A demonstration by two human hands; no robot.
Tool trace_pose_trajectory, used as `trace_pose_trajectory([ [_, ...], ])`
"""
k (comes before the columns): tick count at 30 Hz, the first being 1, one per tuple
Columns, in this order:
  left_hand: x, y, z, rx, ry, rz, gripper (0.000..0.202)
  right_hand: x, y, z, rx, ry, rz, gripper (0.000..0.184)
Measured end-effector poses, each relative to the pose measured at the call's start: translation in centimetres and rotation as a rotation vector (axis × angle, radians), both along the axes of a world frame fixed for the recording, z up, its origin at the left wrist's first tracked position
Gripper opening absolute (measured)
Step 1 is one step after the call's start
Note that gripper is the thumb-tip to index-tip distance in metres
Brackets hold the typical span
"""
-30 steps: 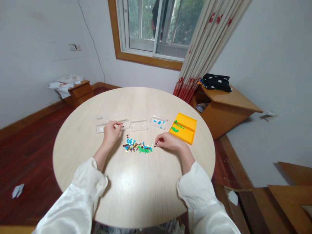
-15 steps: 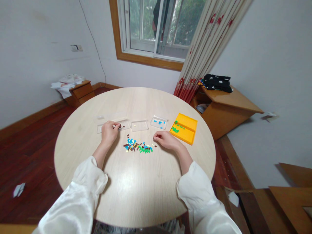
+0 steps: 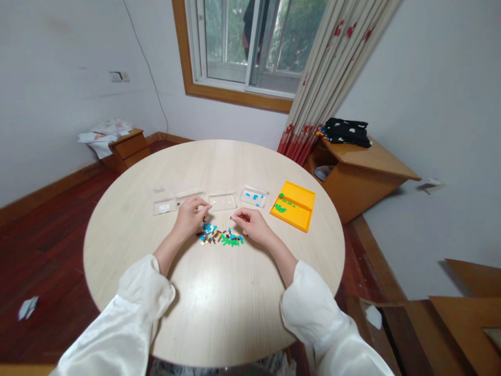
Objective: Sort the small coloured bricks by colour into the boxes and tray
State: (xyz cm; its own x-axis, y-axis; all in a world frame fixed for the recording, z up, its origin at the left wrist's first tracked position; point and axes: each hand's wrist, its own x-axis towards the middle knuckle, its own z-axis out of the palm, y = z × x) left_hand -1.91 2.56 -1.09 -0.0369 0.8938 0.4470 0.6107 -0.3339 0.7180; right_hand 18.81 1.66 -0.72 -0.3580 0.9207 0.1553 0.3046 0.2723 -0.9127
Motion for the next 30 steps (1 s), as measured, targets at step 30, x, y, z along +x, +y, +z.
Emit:
trace_pose_trajectory([
  [30,2.2,-1.4,0.6,0.113,-0.035,-0.298,0.009,0.2,0.5,0.0,-0.049,0.032,-0.006,0.018],
])
